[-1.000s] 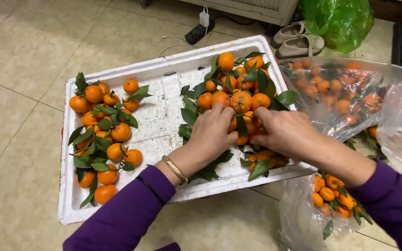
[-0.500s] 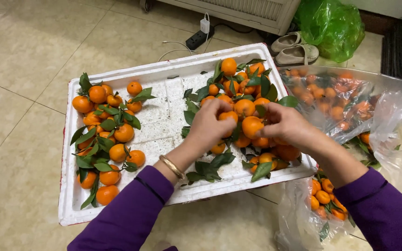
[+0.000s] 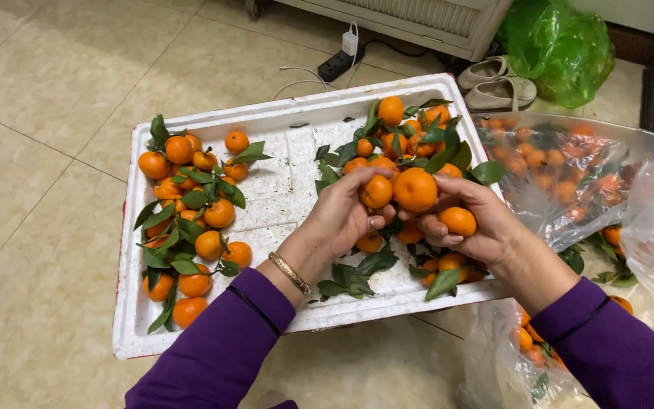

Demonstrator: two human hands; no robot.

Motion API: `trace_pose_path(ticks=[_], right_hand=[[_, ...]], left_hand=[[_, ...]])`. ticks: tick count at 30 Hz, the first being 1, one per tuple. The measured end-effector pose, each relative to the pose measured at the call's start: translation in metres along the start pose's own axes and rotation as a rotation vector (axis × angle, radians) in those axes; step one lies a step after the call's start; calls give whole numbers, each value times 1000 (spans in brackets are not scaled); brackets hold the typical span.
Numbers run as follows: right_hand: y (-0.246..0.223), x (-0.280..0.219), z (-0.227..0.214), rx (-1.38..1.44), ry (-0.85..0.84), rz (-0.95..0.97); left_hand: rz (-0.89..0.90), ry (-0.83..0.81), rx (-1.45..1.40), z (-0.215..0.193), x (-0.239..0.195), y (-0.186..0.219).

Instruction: The person sorts small oranges with leaves from a styrofoam tray into a plastic bag. They pick up the oranges one by one, remove leaves, and place the fruit into the bag while discarding the leaves back onto the tray.

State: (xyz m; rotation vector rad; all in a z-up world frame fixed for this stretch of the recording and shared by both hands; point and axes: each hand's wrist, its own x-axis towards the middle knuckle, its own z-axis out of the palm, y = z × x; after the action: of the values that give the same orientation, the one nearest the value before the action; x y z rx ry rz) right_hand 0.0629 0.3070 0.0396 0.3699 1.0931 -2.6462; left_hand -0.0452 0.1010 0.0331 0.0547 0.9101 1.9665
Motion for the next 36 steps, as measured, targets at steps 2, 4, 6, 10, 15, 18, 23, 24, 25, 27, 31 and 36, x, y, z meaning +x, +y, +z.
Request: trace_pose_path(ticks=[2,4,6,10,15,18,23,24,25,27,31,36], right_hand=[[-2,-2,9,-7,37,-18],[-3,-4,19,-15,73,-35],[-5,-9,29,-118,8,-112],[10,-8,29,-122,48,-143],[15,-16,68,-228,128,-262],[21,-17,72,-251,139,-322],[21,-14,81,-387,233,-372],[21,-12,83,-429,269,-386],[22,-7,82,-432,261,-382],[25,5,83,-606,265,-448],[38,26,93,-973,239,-480],[24,27,127,-748,168,-392]], left_hand=[[9,-20,-18,6,-6,6],[19,-40,-36,7,-12,11],[73,-65,0,3,-17,16],[187,-91,33,-3,-23,12],[269,-101,161,-8,-32,10],[319,-97,221,0,-43,16],[326,-45,326,-1,-56,27],[283,-21,352,0,-63,31],[290,-15,351,3,-66,34],[152,13,414,7,-74,41],[175,82,452,-22,-50,26],[266,264,674,-30,-92,84]])
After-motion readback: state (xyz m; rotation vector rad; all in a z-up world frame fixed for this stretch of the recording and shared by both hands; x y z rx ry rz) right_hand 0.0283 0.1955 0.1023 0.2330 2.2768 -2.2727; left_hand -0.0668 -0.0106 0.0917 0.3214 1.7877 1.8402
